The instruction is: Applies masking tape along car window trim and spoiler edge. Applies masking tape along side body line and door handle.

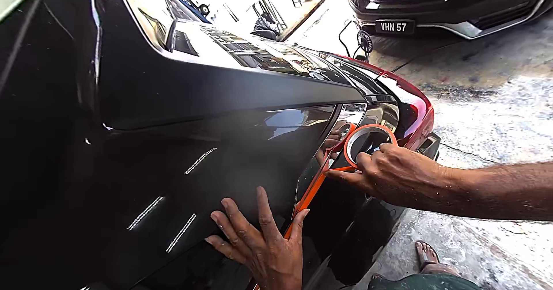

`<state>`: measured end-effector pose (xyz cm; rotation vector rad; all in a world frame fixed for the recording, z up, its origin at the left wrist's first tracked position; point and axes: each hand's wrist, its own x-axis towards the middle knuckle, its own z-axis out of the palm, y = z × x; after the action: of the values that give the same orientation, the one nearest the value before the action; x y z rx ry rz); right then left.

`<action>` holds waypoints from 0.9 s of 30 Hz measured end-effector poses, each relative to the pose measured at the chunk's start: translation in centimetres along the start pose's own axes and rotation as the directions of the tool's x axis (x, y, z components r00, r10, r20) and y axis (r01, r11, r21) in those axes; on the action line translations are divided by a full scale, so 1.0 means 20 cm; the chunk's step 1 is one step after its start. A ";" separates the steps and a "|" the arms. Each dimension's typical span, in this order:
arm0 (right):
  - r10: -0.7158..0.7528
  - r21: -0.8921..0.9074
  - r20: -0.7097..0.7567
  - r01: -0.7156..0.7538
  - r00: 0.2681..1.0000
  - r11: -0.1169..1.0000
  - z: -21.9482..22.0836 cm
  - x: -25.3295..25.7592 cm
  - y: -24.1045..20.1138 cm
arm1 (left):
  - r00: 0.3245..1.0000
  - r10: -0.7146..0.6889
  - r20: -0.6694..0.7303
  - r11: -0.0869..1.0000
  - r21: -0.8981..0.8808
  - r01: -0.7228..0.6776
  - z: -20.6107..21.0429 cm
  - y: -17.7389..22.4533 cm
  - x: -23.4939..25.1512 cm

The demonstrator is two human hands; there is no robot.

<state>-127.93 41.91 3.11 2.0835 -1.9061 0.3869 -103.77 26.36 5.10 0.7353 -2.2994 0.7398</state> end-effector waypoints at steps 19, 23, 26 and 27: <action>0.025 0.016 -0.026 -0.025 0.999 1.000 -0.02 -0.01 -0.01 | 0.988 0.104 -0.118 0.993 -0.034 -0.109 0.01 0.07 0.05; 0.036 0.010 -0.003 -0.036 0.999 0.999 -0.02 0.01 -0.01 | 0.984 0.149 -0.096 0.986 -0.062 -0.156 0.02 0.09 0.11; 0.029 0.005 0.001 -0.029 1.000 1.000 -0.02 0.00 -0.01 | 0.988 0.146 -0.044 0.985 -0.090 -0.150 0.02 0.12 0.17; 0.029 0.007 0.000 -0.029 1.000 1.000 -0.02 0.00 -0.01 | 0.989 0.143 -0.028 0.984 -0.106 -0.145 0.03 0.13 0.20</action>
<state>-127.77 41.99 3.52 2.0624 -1.9390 0.4013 -108.21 26.54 6.63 0.5145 -2.3717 0.6772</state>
